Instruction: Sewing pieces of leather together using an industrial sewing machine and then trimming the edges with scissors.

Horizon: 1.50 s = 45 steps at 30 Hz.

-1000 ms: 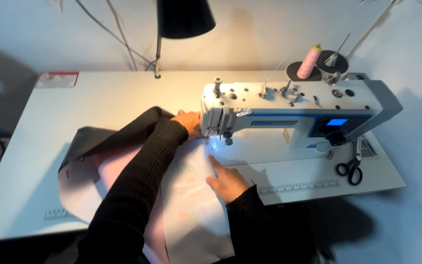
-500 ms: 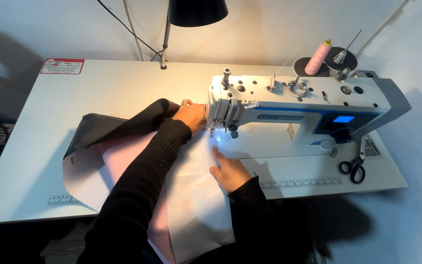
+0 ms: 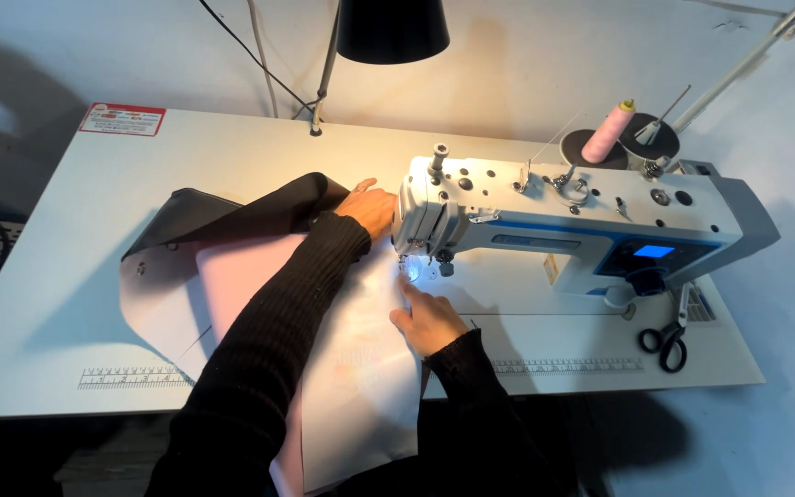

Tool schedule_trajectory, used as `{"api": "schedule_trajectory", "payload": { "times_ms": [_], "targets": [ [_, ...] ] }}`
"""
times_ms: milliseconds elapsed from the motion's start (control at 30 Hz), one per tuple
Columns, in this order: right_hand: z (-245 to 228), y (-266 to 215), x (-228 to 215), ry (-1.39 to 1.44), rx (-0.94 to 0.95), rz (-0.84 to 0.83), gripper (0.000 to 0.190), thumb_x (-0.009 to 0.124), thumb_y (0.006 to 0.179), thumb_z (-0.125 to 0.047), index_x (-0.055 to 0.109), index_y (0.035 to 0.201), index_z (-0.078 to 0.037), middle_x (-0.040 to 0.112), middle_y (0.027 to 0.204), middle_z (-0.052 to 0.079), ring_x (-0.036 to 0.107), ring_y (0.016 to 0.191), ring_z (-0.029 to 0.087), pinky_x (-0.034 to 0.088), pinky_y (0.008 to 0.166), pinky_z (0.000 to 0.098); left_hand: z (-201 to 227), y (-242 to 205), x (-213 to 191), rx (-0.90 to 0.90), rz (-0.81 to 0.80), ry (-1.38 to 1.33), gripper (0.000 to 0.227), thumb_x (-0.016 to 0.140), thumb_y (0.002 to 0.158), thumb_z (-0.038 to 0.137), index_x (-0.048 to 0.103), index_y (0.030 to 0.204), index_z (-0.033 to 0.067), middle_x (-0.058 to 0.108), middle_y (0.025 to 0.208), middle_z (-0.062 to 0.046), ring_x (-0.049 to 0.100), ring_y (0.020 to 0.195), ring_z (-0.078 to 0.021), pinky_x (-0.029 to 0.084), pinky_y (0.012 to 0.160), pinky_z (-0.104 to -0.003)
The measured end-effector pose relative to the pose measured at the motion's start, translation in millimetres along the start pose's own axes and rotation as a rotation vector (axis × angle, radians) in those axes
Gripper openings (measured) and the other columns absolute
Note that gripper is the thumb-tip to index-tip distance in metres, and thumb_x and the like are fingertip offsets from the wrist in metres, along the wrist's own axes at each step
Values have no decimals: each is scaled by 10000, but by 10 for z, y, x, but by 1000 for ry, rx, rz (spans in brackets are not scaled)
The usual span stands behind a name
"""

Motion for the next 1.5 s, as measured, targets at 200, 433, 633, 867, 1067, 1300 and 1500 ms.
{"api": "schedule_trajectory", "payload": {
  "times_ms": [200,433,633,867,1067,1300,1500],
  "targets": [
    [107,57,59,4,23,36,676,632,924,-308,397,1527,-112,713,924,253,692,934,443,530,874,490,-109,57,126,-131,-32,90,84,620,850,71,685,889,36,730,870,-205,689,1003,-360,281,1230,-527],
    [29,-153,36,90,-9,156,545,663,904,-313,578,1391,-83,708,865,241,699,884,418,548,813,458,-50,102,-2,-161,2,71,85,677,848,101,686,909,43,721,858,-215,664,1029,-359,272,1224,-503],
    [-9,-184,1,149,2,213,495,680,896,-279,623,1346,-80,694,869,252,698,883,413,553,794,446,-56,105,-13,-172,17,68,179,731,810,139,671,930,20,718,863,-204,667,1033,-342,261,1222,-504],
    [240,-196,252,143,-137,373,458,708,905,-277,656,1290,-34,709,925,242,692,897,419,549,787,452,-17,93,-5,-131,109,135,197,705,831,111,658,991,5,723,860,-192,664,1035,-347,256,1214,-521],
    [0,-270,79,176,42,223,487,688,894,-289,634,1322,-64,701,870,235,699,866,404,555,779,438,-58,29,69,-211,96,168,187,680,829,72,662,1011,34,727,876,-184,672,1055,-313,258,1236,-510],
    [130,-163,83,157,-34,293,461,698,910,-277,649,1306,-45,701,961,260,689,940,415,551,829,443,38,110,-159,-217,70,106,126,694,869,130,658,948,40,720,841,-170,661,1036,-321,244,1240,-517],
    [24,-145,-21,168,27,274,446,685,909,-291,659,1290,-61,712,967,248,699,953,399,553,844,448,10,131,-166,-168,144,107,144,713,856,148,661,936,40,713,838,-161,661,1010,-330,271,1222,-512]
  ]
}}
Point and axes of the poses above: each hand's wrist, its own y-axis towards the middle knuckle, its own x-axis out of the palm, z = x × y, the point moved 3 cm from there along y, towards the middle knuckle
